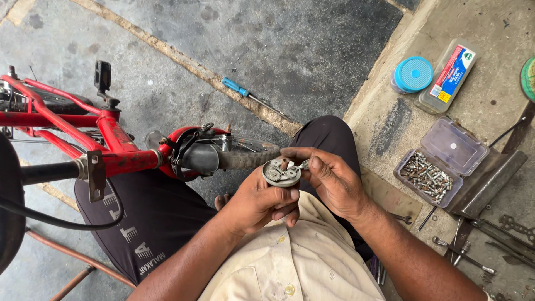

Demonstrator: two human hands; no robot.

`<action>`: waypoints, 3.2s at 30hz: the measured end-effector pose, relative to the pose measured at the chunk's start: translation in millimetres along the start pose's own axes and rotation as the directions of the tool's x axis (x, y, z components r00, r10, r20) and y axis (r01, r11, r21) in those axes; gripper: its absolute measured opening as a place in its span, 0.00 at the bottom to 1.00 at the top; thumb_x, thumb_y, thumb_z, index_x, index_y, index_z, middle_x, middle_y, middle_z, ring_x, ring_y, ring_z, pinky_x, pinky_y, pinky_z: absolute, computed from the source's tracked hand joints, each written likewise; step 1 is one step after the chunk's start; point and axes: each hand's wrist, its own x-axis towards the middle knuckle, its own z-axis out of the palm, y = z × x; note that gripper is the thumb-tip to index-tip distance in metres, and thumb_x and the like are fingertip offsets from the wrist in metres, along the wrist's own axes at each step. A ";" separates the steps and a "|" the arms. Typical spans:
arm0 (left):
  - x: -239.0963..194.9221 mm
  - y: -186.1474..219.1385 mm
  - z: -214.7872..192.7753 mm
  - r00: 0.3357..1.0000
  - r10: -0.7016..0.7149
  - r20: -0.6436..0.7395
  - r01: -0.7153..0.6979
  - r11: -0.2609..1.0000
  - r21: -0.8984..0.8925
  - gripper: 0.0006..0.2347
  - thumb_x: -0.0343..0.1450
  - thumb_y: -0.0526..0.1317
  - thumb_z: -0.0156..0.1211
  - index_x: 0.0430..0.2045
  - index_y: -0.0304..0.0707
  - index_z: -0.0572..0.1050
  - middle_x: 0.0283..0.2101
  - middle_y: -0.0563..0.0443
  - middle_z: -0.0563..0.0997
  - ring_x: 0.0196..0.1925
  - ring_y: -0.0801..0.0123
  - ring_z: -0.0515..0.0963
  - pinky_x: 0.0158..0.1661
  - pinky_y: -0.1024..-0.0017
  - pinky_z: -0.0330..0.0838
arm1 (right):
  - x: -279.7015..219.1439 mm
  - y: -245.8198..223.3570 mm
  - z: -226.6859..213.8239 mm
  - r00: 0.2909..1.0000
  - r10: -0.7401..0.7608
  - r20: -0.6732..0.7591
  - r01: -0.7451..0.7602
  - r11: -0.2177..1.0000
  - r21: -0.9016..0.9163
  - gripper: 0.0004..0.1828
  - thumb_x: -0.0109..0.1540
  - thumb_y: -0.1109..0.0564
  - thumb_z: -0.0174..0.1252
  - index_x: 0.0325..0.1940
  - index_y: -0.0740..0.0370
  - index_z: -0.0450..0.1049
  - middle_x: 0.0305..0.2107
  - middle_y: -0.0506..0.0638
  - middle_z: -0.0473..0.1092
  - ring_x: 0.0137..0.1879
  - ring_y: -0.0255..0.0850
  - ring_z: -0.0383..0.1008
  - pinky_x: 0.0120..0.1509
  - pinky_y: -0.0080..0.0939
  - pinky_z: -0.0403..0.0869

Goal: The person sits on the floor and uses pliers to adjust a small metal bicycle bell held in their hands. They repeatedly squeeze the pliers on the bell mechanism. Finally, they attach the bell to the bicycle handlebar.

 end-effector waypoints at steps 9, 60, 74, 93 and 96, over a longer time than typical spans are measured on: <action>-1.8 4.4 -1.9 0.993 -0.015 0.116 0.025 0.996 -0.082 0.06 0.72 0.30 0.61 0.40 0.32 0.72 0.20 0.59 0.64 0.18 0.77 0.67 0.28 0.67 0.75 | 1.4 -15.3 13.6 0.998 -0.042 -0.048 0.027 0.960 -0.279 0.32 0.73 0.41 0.43 0.62 0.75 0.71 0.51 0.62 0.75 0.61 0.48 0.77 0.69 0.49 0.76; 9.3 -9.3 4.3 0.963 0.255 -0.093 -0.142 0.766 0.627 0.09 0.73 0.29 0.53 0.46 0.35 0.67 0.35 0.53 0.74 0.35 0.74 0.75 0.36 0.74 0.73 | -14.1 -18.9 22.7 0.967 -0.219 0.134 0.254 0.734 -0.630 0.40 0.74 0.34 0.46 0.76 0.69 0.58 0.73 0.65 0.58 0.81 0.55 0.57 0.84 0.54 0.60; 4.3 9.0 35.7 0.912 0.392 -0.121 -0.032 0.362 0.932 0.09 0.74 0.36 0.54 0.46 0.34 0.67 0.40 0.40 0.79 0.48 0.54 0.84 0.46 0.58 0.76 | -8.3 -25.9 15.7 0.985 -0.124 0.121 0.158 0.930 -0.332 0.32 0.72 0.38 0.53 0.67 0.68 0.63 0.71 0.68 0.59 0.76 0.51 0.63 0.82 0.56 0.62; 19.8 -11.0 13.3 0.901 0.043 -0.431 0.144 0.909 0.391 0.10 0.68 0.29 0.52 0.42 0.30 0.71 0.26 0.48 0.75 0.24 0.70 0.75 0.26 0.71 0.73 | -8.3 -13.8 -0.5 0.997 -0.068 -0.022 0.048 0.865 -0.500 0.25 0.74 0.44 0.43 0.60 0.68 0.70 0.56 0.58 0.73 0.63 0.39 0.73 0.70 0.43 0.70; 19.5 -11.1 10.3 0.894 -0.014 -0.448 0.194 0.913 0.359 0.09 0.68 0.29 0.53 0.41 0.28 0.70 0.26 0.48 0.75 0.24 0.69 0.76 0.27 0.70 0.75 | -7.4 -11.6 -1.5 0.997 -0.022 -0.080 -0.024 0.846 -0.533 0.25 0.74 0.44 0.42 0.60 0.67 0.71 0.50 0.57 0.74 0.59 0.39 0.74 0.66 0.43 0.73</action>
